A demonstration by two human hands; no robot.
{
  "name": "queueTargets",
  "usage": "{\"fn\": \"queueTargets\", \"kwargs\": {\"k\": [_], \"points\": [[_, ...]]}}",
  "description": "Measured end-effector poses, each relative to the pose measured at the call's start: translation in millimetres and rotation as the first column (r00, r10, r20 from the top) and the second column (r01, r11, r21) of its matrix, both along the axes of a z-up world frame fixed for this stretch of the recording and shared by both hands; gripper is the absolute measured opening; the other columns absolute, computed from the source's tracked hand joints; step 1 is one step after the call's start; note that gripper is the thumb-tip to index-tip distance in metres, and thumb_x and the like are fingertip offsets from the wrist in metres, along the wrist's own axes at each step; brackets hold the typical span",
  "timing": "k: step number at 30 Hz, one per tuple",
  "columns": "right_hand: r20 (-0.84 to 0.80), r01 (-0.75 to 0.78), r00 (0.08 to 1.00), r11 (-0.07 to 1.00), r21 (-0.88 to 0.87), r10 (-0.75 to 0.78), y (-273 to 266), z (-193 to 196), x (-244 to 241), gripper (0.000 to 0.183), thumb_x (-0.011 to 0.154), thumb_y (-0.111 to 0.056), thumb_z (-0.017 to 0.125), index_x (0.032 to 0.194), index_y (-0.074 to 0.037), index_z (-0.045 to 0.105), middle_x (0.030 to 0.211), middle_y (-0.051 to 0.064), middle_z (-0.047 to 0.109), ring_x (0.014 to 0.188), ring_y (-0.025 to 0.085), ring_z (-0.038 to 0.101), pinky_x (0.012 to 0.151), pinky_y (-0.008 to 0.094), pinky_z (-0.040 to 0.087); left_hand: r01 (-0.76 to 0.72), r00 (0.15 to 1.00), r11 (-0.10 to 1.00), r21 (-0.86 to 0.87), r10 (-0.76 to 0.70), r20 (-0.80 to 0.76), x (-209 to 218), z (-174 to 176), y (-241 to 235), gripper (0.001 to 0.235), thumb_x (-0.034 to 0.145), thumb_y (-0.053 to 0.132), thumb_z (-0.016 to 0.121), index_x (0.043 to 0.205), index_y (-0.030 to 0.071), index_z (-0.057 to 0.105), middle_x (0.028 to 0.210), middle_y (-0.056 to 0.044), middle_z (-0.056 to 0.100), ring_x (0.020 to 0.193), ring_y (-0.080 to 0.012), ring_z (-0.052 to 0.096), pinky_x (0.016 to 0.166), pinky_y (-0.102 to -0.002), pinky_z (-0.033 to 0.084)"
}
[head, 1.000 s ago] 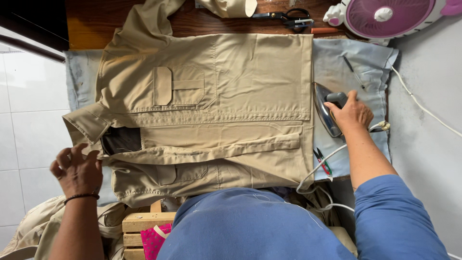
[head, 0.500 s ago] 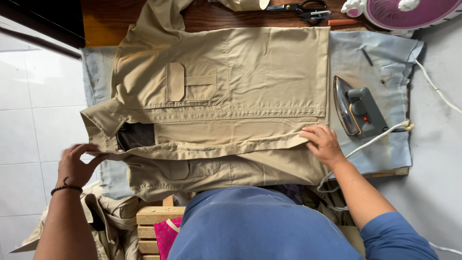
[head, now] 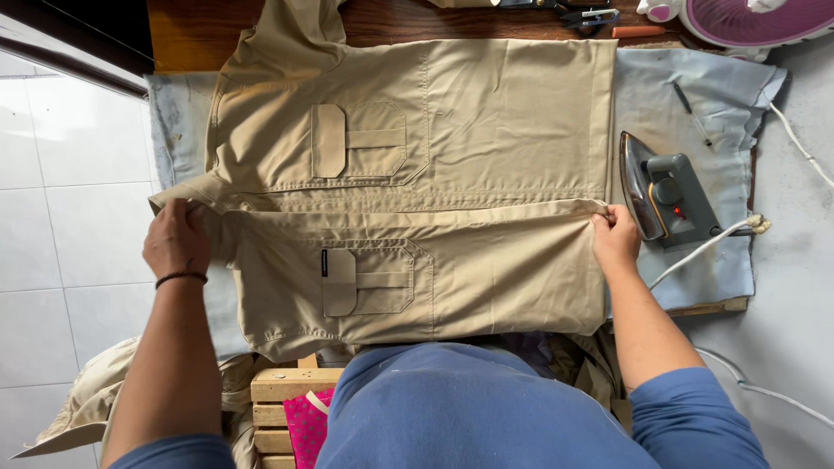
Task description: The person irons a beige jacket laid on an ironing board. They smooth the fabric with their hands, then use an electric iron to press the body, pockets, and sleeves. The person repeatedly adjusts the jacket and continues ironing different sections.
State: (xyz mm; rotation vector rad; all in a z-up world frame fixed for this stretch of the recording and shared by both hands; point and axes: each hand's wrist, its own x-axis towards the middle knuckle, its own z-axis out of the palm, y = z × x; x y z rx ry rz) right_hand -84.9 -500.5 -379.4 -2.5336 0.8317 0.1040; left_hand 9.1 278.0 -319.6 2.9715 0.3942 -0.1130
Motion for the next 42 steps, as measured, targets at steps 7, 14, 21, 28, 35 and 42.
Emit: {"fn": "queueTargets", "kwargs": {"k": [7,14,21,28,35,42], "points": [[0.162,0.041,0.987,0.967,-0.250,0.000,22,-23,-10,0.019,0.097,-0.020,0.077,0.111,-0.015,0.066,0.096,0.006,0.069,0.098,0.032,0.070,0.086,0.046,0.054,-0.062,0.998,0.970,0.234,0.061,0.011,1,-40,-15,0.021,0.111,0.040,0.058,0.107,0.019,0.054,0.099,-0.001,0.061,0.103,-0.0269,0.060,0.086,-0.047,0.050],[0.222,-0.355,0.760,0.676,-0.646,0.611,115,39,-6,0.029,0.097,-0.032,0.069,0.122,-0.020,0.063,0.130,0.009,0.054,0.121,0.033,0.055,0.090,0.044,0.044,0.217,0.851,0.946,0.243,-0.305,0.428,-22,-58,-94,0.044,0.091,0.019,0.084,0.126,0.011,0.059,0.123,-0.022,0.057,0.122,-0.0460,0.051,0.104,-0.058,0.037],[0.105,-0.400,0.835,0.729,-0.556,0.539,123,33,-20,0.051,0.090,-0.043,0.070,0.136,-0.020,0.063,0.147,0.002,0.058,0.130,0.031,0.058,0.089,0.049,0.054,0.467,0.856,0.877,-0.108,-0.480,-0.194,-72,1,-204,0.070,0.102,0.064,0.036,0.165,0.038,0.021,0.176,0.004,0.009,0.161,-0.0263,-0.001,0.124,-0.066,0.005],[0.141,-0.092,0.954,0.707,-0.701,0.263,14,125,31,0.065,0.082,-0.006,0.084,0.140,-0.006,0.057,0.147,0.021,0.046,0.122,0.044,0.051,0.092,0.055,0.047,0.480,0.864,0.875,-0.056,-0.483,-0.143,-80,-11,-211,0.075,0.098,0.060,0.041,0.164,0.032,0.021,0.174,0.001,0.008,0.160,-0.0310,0.003,0.119,-0.074,0.005],[-0.196,-0.295,0.952,0.872,-0.392,0.234,-86,101,57,0.050,0.093,-0.025,0.079,0.134,-0.005,0.059,0.120,0.030,0.064,0.105,0.053,0.061,0.088,0.058,0.048,0.471,0.850,0.875,-0.116,-0.485,-0.207,-102,-6,-240,0.075,0.101,0.053,0.041,0.165,0.023,0.017,0.174,0.000,0.007,0.160,-0.0240,-0.001,0.124,-0.061,0.000],[-0.529,-0.406,0.810,0.892,-0.198,0.252,57,213,96,0.051,0.089,-0.034,0.054,0.135,-0.012,0.049,0.107,0.036,0.073,0.097,0.058,0.068,0.084,0.059,0.050,0.328,0.854,0.945,-0.007,-0.293,0.429,-82,17,-188,0.047,0.088,0.008,0.067,0.133,0.023,0.066,0.150,-0.008,0.054,0.133,-0.0328,0.052,0.107,-0.055,0.038]]}}
